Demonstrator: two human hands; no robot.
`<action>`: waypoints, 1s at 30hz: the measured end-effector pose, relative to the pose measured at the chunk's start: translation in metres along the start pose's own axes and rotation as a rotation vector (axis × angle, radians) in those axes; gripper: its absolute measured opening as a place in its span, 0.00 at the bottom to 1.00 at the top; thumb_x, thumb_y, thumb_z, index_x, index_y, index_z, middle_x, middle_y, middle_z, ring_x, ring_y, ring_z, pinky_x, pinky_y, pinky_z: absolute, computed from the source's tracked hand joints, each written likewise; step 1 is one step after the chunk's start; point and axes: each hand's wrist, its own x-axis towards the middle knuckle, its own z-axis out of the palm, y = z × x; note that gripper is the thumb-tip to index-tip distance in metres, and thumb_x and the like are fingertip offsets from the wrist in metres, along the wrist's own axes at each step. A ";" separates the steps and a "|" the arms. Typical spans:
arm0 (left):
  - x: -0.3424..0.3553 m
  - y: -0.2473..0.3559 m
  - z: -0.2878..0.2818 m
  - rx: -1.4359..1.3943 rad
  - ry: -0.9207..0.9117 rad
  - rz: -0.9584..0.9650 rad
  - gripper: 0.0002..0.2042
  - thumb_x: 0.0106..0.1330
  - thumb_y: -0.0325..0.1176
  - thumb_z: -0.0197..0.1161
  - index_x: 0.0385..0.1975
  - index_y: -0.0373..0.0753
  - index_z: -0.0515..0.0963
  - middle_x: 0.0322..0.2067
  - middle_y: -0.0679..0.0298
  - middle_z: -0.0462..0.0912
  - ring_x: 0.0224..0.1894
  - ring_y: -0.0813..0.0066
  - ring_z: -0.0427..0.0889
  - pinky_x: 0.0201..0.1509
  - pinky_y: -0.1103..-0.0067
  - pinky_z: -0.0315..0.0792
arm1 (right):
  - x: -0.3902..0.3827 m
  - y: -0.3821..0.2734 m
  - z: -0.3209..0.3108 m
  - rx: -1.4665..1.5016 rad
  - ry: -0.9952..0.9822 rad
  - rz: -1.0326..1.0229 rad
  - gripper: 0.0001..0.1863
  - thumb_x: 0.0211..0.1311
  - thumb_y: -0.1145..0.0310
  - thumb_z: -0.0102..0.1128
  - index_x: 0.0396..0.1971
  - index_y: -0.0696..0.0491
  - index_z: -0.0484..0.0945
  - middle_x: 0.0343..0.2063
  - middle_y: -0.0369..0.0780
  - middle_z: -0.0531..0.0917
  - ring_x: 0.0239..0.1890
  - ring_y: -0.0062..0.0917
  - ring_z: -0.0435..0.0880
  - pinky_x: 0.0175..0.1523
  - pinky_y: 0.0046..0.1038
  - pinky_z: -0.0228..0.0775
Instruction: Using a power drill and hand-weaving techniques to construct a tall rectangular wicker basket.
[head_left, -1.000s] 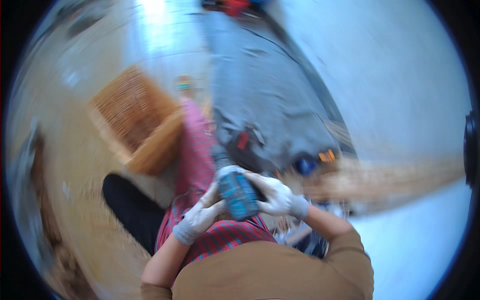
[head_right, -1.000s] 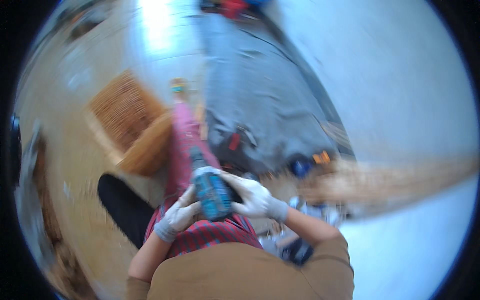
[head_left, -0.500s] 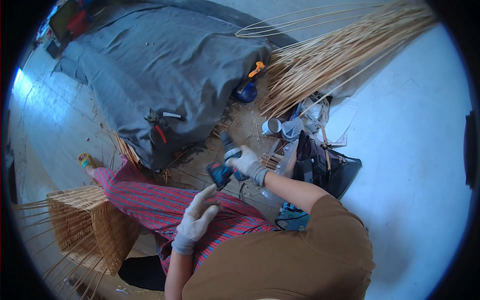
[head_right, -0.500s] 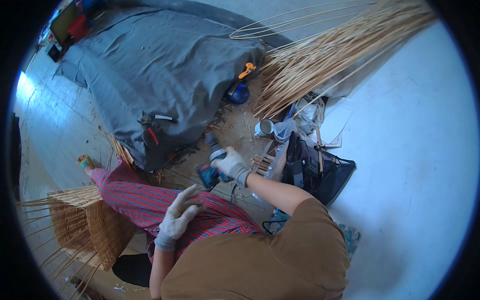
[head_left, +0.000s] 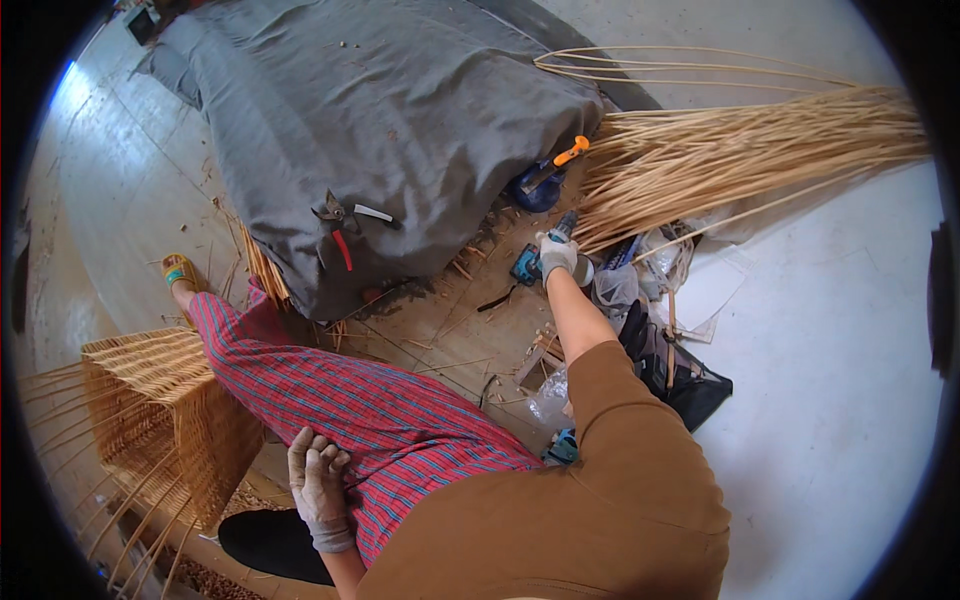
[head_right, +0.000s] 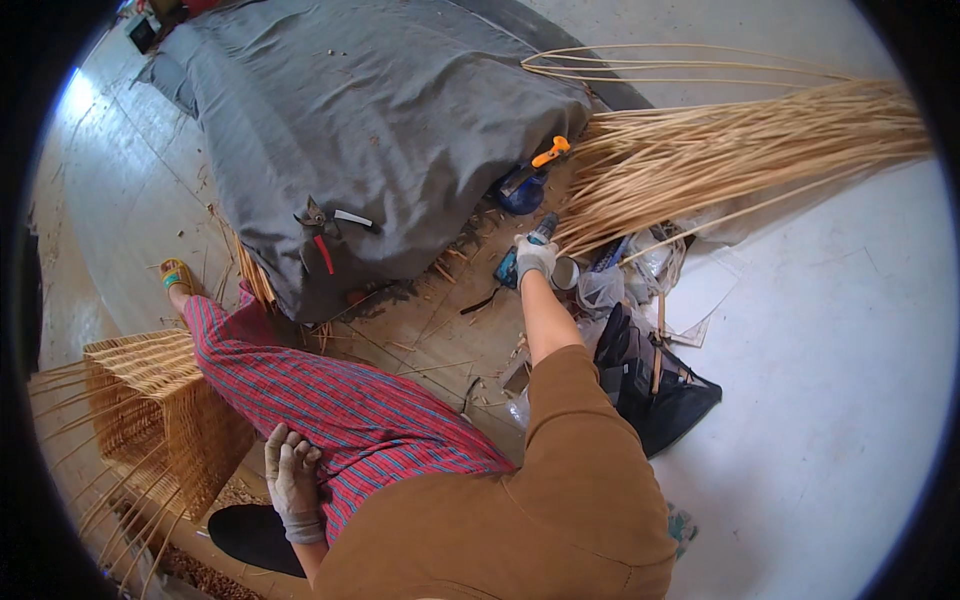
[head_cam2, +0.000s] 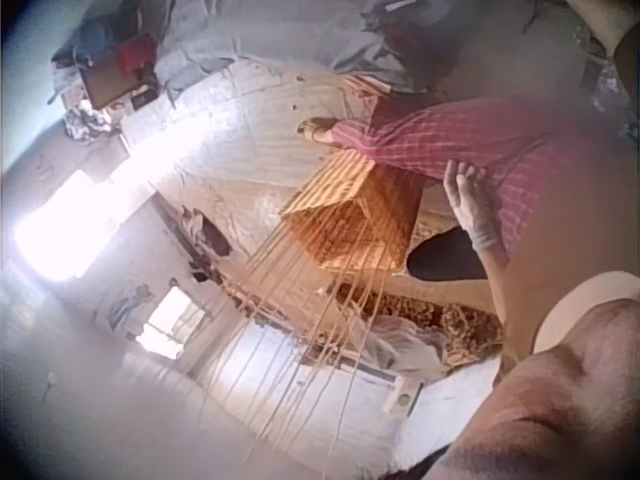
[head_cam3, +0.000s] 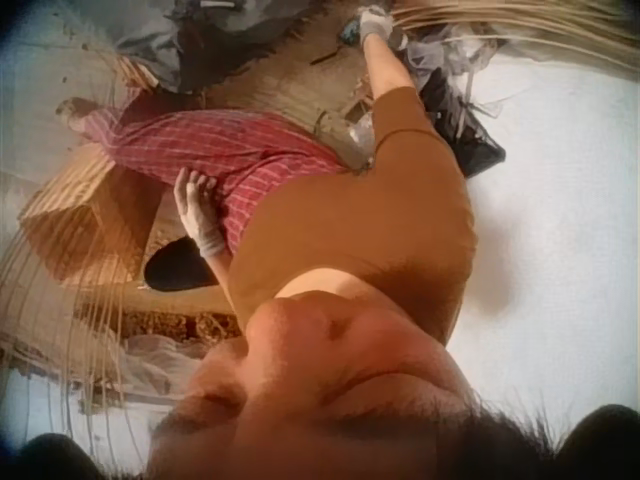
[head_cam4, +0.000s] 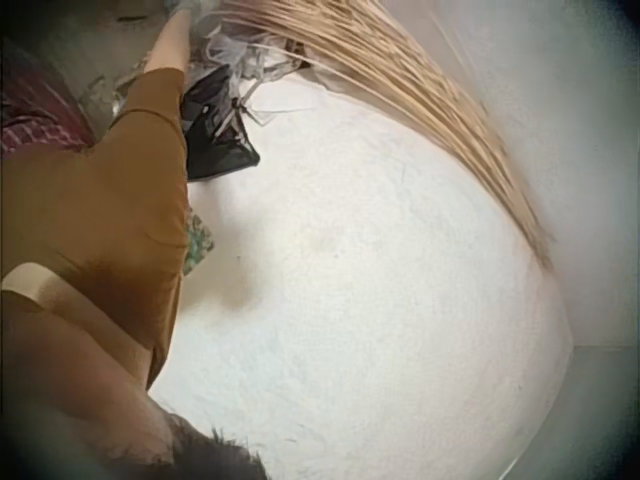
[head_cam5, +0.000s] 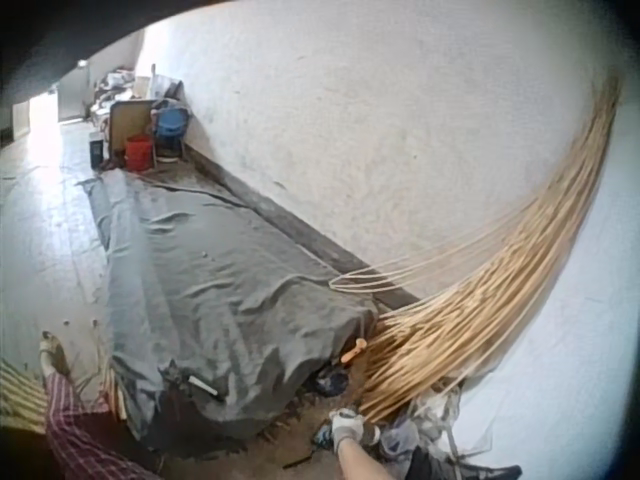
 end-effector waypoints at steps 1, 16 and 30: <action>0.001 -0.001 0.002 0.003 0.038 0.013 0.18 0.73 0.31 0.55 0.61 0.34 0.68 0.45 0.61 0.78 0.40 0.76 0.79 0.45 0.74 0.78 | 0.002 -0.002 0.001 -0.007 -0.021 0.053 0.40 0.44 0.50 0.73 0.55 0.57 0.71 0.51 0.54 0.81 0.53 0.46 0.82 0.58 0.39 0.72; 0.008 -0.006 -0.006 -0.126 0.036 0.002 0.12 0.72 0.29 0.56 0.53 0.35 0.72 0.36 0.58 0.79 0.34 0.70 0.80 0.37 0.69 0.81 | 0.030 0.032 0.021 -0.465 -0.250 -0.216 0.43 0.52 0.25 0.51 0.62 0.39 0.75 0.64 0.41 0.73 0.68 0.37 0.69 0.71 0.37 0.57; -0.035 -0.011 -0.028 -0.253 0.250 0.278 0.10 0.73 0.26 0.52 0.52 0.35 0.74 0.38 0.59 0.80 0.37 0.69 0.81 0.44 0.69 0.80 | -0.475 -0.182 -0.154 0.430 -2.191 -1.504 0.06 0.57 0.76 0.66 0.23 0.57 0.78 0.19 0.32 0.76 0.21 0.19 0.71 0.32 0.22 0.66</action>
